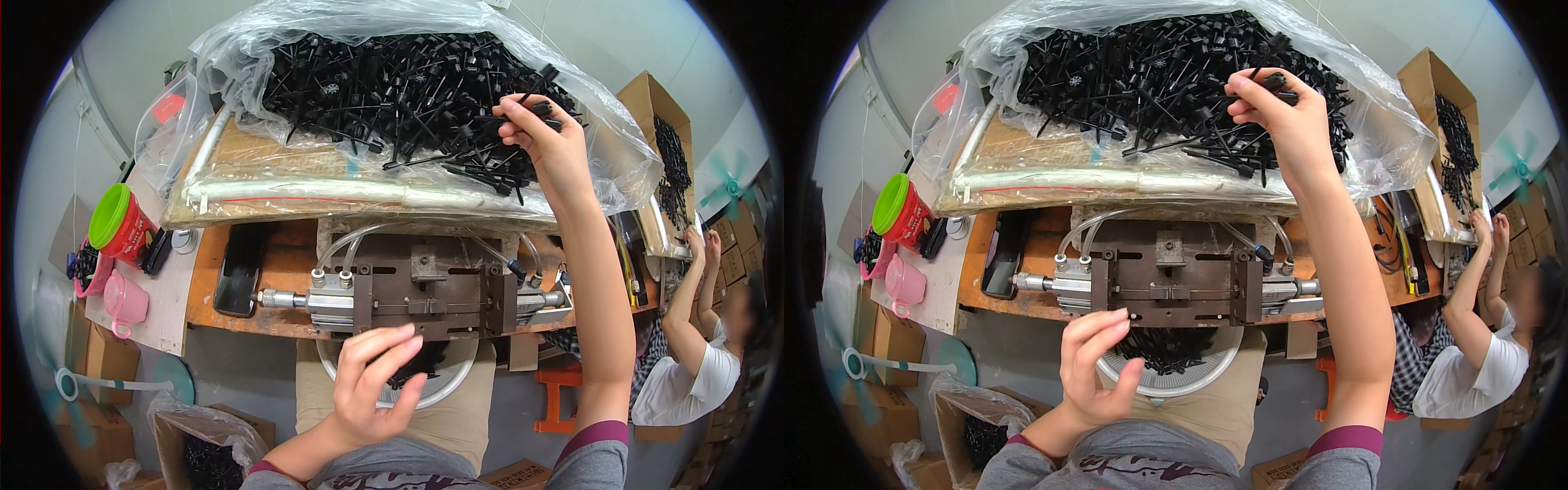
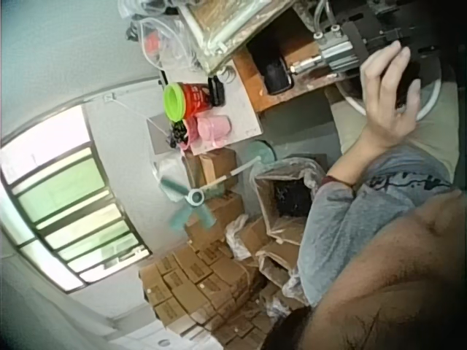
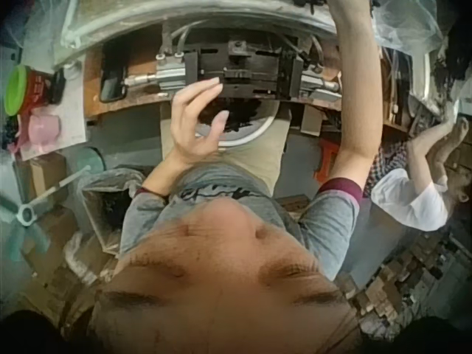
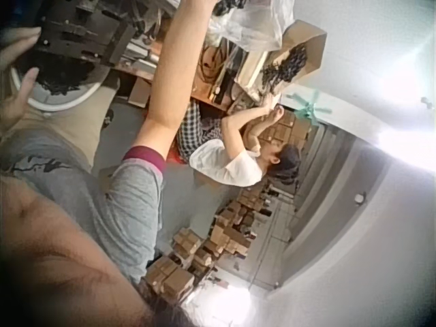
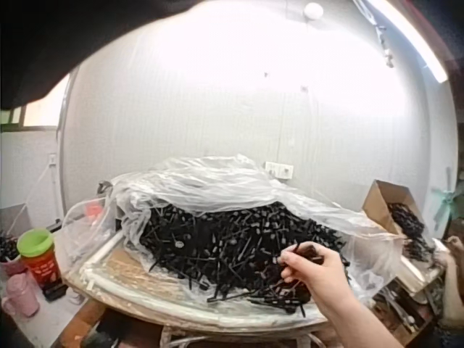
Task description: Assembling small black plastic components using a mechanical press on a workshop workbench.
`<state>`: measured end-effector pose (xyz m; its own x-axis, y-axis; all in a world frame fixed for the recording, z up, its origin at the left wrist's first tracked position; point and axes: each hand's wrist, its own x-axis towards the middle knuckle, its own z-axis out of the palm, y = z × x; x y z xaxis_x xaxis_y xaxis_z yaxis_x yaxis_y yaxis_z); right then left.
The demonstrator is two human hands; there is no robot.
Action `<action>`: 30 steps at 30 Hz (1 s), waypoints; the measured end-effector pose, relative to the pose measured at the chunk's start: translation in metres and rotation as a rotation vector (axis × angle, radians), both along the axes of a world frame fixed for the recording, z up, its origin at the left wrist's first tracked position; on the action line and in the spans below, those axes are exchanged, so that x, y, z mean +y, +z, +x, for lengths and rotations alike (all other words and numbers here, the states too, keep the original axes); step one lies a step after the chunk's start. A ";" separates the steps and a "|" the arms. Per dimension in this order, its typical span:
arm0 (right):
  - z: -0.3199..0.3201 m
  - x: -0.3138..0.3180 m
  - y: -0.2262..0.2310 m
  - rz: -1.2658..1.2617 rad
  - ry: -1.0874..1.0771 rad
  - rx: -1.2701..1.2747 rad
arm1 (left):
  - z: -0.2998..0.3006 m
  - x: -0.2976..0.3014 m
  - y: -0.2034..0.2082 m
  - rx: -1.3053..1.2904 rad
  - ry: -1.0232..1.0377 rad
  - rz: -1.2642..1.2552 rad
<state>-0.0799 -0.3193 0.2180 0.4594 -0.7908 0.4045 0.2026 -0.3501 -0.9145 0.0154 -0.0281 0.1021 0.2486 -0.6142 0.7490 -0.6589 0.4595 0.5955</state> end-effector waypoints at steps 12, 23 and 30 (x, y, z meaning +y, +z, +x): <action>-0.027 0.103 -0.045 0.478 0.327 -0.137 | 0.005 -0.028 0.013 0.695 -0.237 0.109; -0.073 0.152 -0.102 0.453 -0.078 -0.243 | -0.001 0.002 -0.016 0.154 -0.094 0.312; -0.081 0.174 -0.113 0.103 -0.251 -0.050 | -0.013 -0.015 -0.041 -0.224 0.021 0.362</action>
<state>-0.1613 -0.1450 0.1049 0.2249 -0.9155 0.3335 0.1672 -0.3010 -0.9389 0.0027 -0.0429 0.0608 0.1197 -0.8440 0.5228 -0.7973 0.2321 0.5572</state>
